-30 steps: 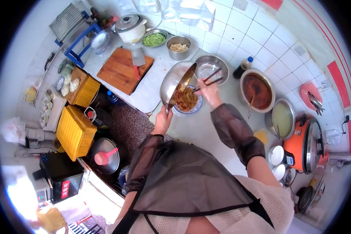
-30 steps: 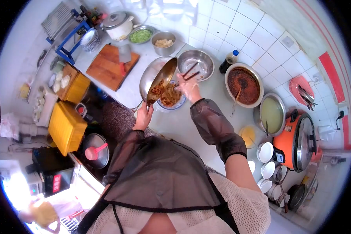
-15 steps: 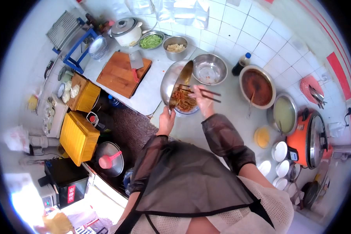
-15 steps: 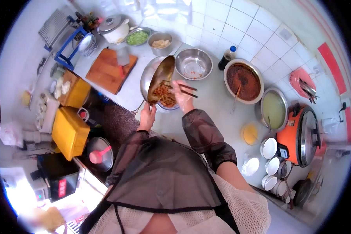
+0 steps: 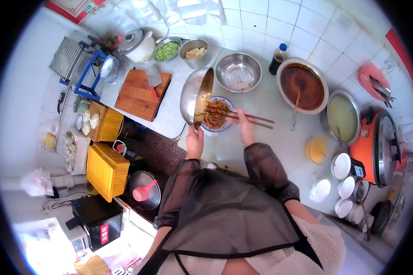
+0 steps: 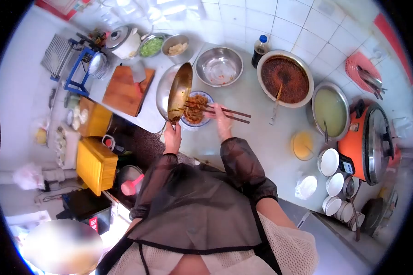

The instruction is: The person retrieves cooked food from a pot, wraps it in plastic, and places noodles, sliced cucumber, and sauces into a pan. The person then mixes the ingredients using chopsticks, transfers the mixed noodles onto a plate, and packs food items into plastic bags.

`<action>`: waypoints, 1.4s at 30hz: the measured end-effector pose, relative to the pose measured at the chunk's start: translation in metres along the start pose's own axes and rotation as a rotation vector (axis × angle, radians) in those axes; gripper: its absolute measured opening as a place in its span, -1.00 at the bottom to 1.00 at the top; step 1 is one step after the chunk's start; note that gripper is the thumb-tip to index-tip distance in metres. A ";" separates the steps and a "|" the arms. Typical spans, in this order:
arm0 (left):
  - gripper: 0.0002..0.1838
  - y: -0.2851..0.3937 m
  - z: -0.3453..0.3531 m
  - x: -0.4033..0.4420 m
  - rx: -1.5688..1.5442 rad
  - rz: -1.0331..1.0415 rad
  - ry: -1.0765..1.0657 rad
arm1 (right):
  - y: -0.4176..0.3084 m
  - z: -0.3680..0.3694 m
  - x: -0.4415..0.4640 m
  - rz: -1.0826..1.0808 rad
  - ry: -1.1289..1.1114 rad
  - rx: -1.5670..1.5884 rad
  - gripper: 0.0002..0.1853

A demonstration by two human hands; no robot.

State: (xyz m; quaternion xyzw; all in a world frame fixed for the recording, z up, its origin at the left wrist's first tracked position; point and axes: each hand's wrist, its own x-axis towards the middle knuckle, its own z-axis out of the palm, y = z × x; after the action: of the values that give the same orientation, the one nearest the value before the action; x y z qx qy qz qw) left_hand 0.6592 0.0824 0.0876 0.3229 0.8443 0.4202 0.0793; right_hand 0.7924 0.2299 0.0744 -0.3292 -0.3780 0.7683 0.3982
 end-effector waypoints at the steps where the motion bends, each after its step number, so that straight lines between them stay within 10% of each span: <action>1: -0.75 -0.001 0.003 -0.001 -0.009 0.013 0.008 | -0.004 0.004 -0.005 0.004 0.001 0.003 -0.63; 7: -0.72 0.021 0.004 -0.005 -0.205 -0.284 -0.031 | 0.043 -0.024 -0.008 0.213 0.087 0.349 -0.58; 29: -0.74 -0.054 -0.058 0.086 -0.170 -0.153 -0.666 | 0.101 0.059 -0.096 0.120 0.398 0.526 -0.64; 36: -0.72 -0.076 -0.086 0.121 -0.058 0.198 -0.742 | 0.106 0.057 -0.091 -0.166 0.732 0.385 -0.66; 42: -0.72 -0.036 -0.082 0.177 -0.223 -0.058 -0.902 | -0.007 0.112 -0.088 -0.399 0.758 0.054 -0.72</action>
State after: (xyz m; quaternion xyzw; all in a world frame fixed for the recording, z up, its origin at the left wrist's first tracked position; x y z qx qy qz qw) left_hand 0.4709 0.1208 0.1372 0.4394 0.6838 0.3233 0.4845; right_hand 0.7454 0.1214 0.1543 -0.4979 -0.2410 0.5106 0.6583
